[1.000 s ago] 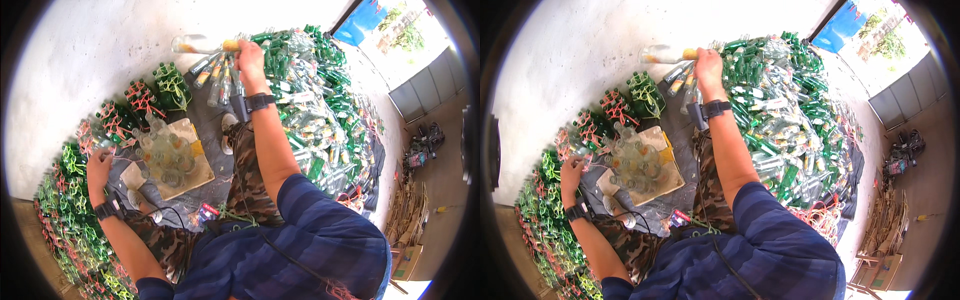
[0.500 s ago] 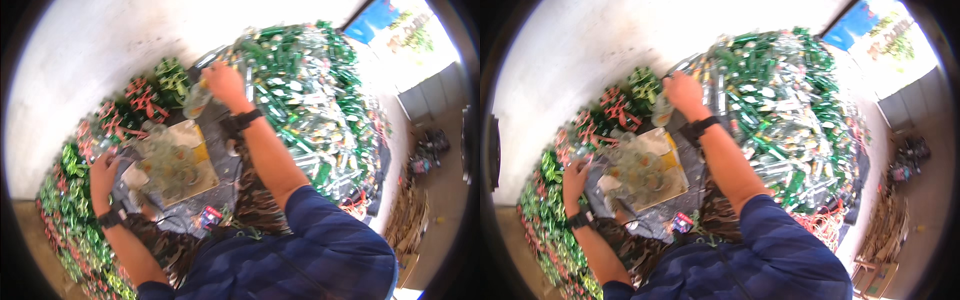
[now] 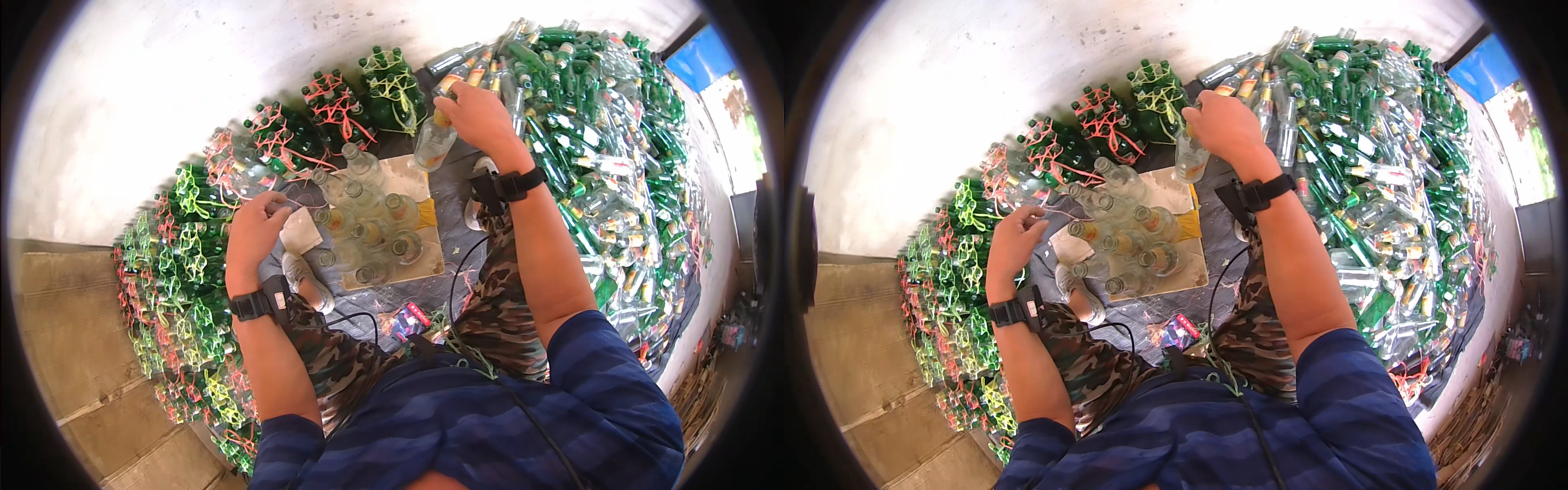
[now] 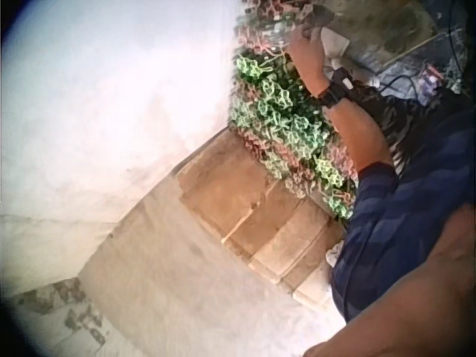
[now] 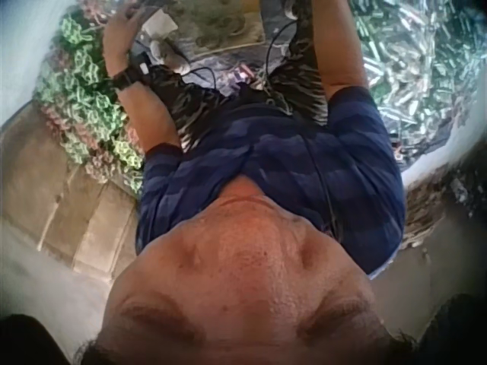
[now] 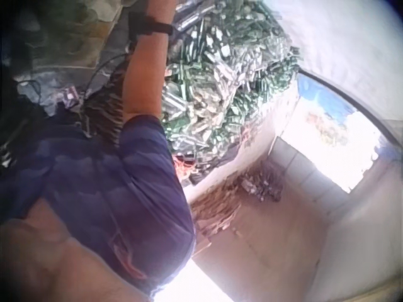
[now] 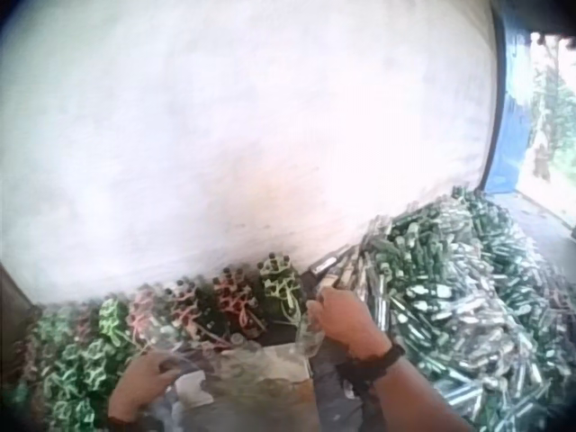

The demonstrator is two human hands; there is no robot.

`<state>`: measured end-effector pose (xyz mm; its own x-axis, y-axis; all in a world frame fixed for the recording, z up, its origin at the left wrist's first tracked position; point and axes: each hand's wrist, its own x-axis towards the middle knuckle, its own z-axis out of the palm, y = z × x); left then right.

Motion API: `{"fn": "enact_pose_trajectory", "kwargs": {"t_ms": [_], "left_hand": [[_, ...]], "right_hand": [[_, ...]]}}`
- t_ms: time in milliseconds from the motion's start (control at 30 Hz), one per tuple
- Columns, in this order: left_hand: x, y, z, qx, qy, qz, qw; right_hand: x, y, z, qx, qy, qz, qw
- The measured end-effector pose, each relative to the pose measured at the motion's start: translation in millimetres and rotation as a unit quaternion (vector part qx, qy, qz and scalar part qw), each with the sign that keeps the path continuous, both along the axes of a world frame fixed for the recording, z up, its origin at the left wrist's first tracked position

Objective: The person arranges green glass bottles on a cardboard base and ties them together with orange string. They repeatedly pick up bottles, place them in rows, and wrap the string around the bundle to secure them.

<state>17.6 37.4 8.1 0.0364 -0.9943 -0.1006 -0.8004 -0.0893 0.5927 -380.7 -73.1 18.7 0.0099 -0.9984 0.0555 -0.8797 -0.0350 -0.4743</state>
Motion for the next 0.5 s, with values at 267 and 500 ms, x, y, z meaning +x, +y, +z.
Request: {"fn": "enact_pose_trajectory", "kwargs": {"t_ms": [267,500], "left_hand": [[-7,1,4,0.042,0.010,-0.014,0.999],[0,4,-3,0.061,0.009,-0.043,0.997]], "right_hand": [[25,9,-7,-0.002,-0.002,0.073,0.997],[43,14,-16,-0.002,0.010,0.133,0.991]]}}
